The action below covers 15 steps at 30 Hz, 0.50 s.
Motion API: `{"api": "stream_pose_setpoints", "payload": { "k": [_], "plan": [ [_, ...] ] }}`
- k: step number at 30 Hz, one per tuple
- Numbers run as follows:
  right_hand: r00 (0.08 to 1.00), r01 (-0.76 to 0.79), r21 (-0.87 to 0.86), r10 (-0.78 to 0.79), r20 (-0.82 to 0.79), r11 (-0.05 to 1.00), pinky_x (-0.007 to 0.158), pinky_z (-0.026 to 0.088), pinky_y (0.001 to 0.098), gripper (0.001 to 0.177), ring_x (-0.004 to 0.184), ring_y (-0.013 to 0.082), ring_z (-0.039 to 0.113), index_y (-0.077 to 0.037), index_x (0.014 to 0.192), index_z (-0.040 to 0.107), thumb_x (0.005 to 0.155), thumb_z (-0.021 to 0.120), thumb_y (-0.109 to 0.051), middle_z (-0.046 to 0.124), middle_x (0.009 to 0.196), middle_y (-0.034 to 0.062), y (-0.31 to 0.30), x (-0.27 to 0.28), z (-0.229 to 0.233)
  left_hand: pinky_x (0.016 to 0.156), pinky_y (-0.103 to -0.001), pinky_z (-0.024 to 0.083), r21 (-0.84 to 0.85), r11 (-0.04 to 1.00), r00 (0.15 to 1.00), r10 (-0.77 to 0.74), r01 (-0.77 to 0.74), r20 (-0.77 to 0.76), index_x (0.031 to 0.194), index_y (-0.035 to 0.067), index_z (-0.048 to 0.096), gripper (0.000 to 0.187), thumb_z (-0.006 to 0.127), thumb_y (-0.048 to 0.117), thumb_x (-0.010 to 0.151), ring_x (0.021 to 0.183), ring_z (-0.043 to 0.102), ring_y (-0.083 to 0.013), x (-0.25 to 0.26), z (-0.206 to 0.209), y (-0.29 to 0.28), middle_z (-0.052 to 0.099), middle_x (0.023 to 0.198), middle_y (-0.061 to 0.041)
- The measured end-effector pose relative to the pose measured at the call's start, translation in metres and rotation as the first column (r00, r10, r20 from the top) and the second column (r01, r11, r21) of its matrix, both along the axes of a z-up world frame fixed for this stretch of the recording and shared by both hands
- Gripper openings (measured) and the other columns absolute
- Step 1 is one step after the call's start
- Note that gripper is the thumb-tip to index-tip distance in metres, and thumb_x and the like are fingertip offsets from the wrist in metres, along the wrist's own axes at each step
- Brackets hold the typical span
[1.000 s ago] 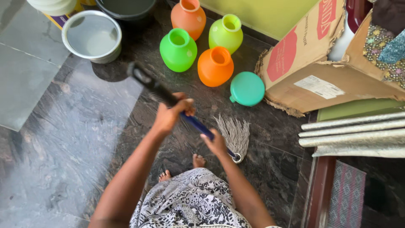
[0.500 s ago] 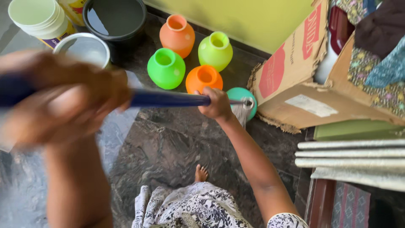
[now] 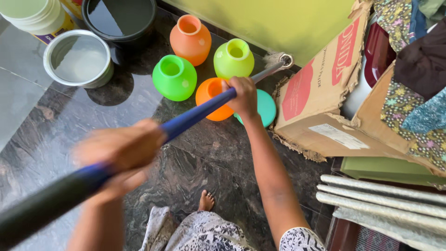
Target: The person dips a mop into a bucket of water, wrings it out, and proceeds to mop a dark tiled floor. They move around various items, including colorful plastic vases and buckets, to clean the entire area.
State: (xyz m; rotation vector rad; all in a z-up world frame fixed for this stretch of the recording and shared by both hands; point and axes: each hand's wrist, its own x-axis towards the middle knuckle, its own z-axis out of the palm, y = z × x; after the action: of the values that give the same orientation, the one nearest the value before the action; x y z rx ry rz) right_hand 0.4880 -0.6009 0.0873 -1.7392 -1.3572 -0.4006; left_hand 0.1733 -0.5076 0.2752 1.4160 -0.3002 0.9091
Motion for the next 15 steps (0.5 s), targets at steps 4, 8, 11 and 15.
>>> {"api": "stream_pose_setpoints", "payload": {
  "k": [4, 8, 11, 15],
  "plan": [
    [0.976, -0.005, -0.102, -0.018, -0.217, 0.995, 0.074, 0.050, 0.0451, 0.027, 0.081, 0.0359, 0.061, -0.006, 0.086, 0.057, 0.088, 0.079, -0.021, 0.061, 0.084, 0.0130, -0.023, 0.028, -0.103, 0.094, -0.043, 0.058, 0.209, 0.969, 0.940, 0.191, -0.134, -0.284, 0.092, 0.004, 0.066, 0.014, 0.076, 0.014, 0.092, 0.095, 0.073, -0.0277, 0.076, -0.094, -0.036, 0.072, 0.095, -0.013],
    [0.881, -0.070, -0.379, -0.121, -0.457, 0.923, 0.069, 0.051, 0.0450, 0.033, 0.074, 0.0346, 0.062, -0.005, 0.085, 0.059, 0.079, 0.084, -0.026, 0.062, 0.081, 0.0140, -0.055, 0.032, -0.185, 0.095, -0.039, 0.058, 0.277, 0.953, 0.831, 0.254, -0.127, -0.494, 0.095, 0.005, 0.072, 0.015, 0.079, 0.017, 0.088, 0.101, 0.075, -0.0279, 0.109, -0.158, -0.081, 0.078, 0.101, -0.013],
    [0.873, 0.019, -0.348, -0.186, -0.452, 0.937, 0.071, 0.052, 0.0452, 0.034, 0.078, 0.0351, 0.065, -0.006, 0.084, 0.061, 0.079, 0.083, -0.030, 0.067, 0.083, 0.0137, -0.059, 0.003, -0.190, 0.083, -0.035, 0.061, 0.332, 0.931, 0.764, 0.324, -0.152, -0.558, 0.093, 0.007, 0.074, 0.015, 0.078, 0.019, 0.087, 0.086, 0.078, -0.0249, 0.095, -0.152, -0.074, 0.078, 0.095, -0.011],
    [0.889, 0.158, -0.432, -0.318, -0.328, 0.888, 0.070, 0.052, 0.0474, 0.036, 0.079, 0.0373, 0.067, -0.007, 0.077, 0.065, 0.081, 0.082, -0.038, 0.069, 0.080, 0.0137, -0.053, -0.048, -0.148, 0.065, -0.034, 0.060, 0.401, 0.888, 0.684, 0.438, -0.226, -0.583, 0.086, 0.007, 0.075, 0.014, 0.077, 0.021, 0.085, 0.065, 0.075, -0.0233, 0.063, -0.105, -0.065, 0.073, 0.073, -0.011]
  ]
}}
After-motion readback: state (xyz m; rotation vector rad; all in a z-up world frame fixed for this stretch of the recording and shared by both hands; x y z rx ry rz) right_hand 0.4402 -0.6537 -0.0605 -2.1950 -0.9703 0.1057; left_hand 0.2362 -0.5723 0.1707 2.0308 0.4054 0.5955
